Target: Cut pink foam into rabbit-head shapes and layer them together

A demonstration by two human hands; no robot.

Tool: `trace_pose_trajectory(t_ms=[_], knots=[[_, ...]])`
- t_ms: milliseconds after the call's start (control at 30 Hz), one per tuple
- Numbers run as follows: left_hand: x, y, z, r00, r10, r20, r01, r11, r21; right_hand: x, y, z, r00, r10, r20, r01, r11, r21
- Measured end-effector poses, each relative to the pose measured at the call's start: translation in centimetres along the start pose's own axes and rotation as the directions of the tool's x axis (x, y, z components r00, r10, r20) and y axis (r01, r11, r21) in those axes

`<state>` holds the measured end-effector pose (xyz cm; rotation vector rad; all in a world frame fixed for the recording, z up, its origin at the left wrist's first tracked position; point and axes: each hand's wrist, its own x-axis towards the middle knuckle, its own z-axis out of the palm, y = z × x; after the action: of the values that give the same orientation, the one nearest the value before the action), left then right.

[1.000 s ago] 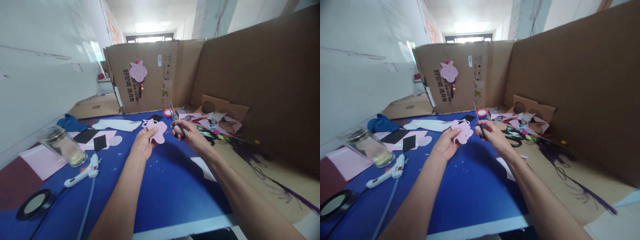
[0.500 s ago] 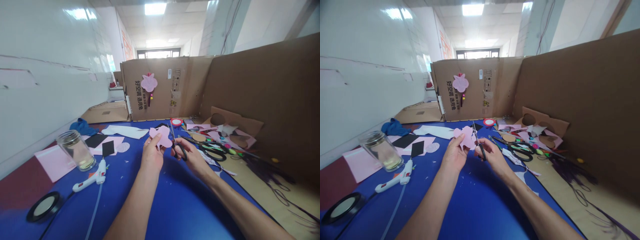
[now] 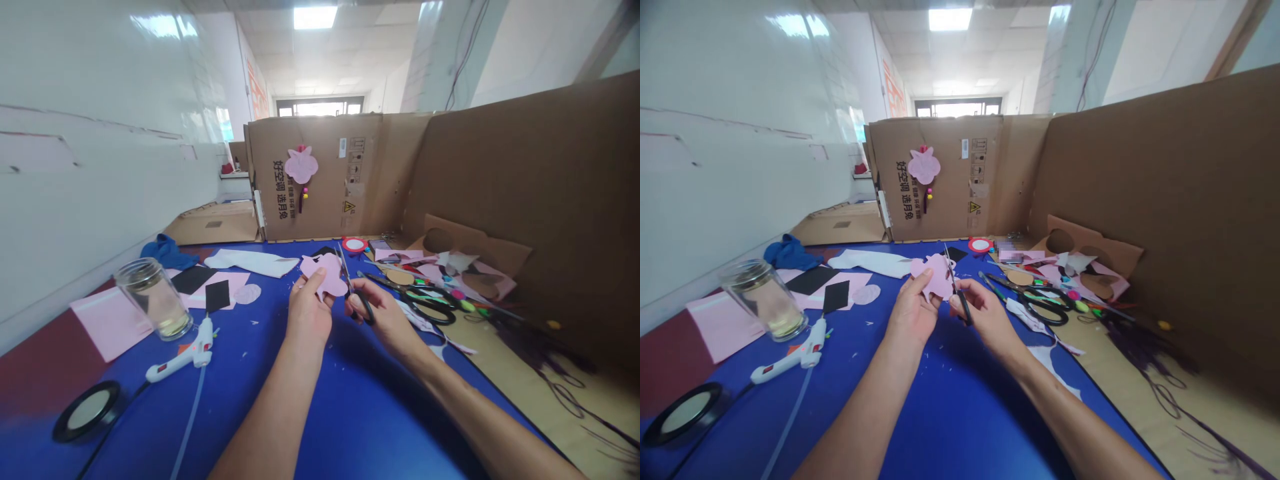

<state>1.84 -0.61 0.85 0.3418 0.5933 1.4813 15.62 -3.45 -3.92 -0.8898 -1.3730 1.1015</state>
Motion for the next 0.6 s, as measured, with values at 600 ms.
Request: trace_pose_trajectory(t_ms=[600], knots=[[-1.3, 0.9, -1.0, 0.694, 0.497, 0.521, -0.718, 0.525, 0.457, 0.9, -2.0, -2.3, 0.962, 0.257, -0.088, -0.188, 0.864, 0.466]])
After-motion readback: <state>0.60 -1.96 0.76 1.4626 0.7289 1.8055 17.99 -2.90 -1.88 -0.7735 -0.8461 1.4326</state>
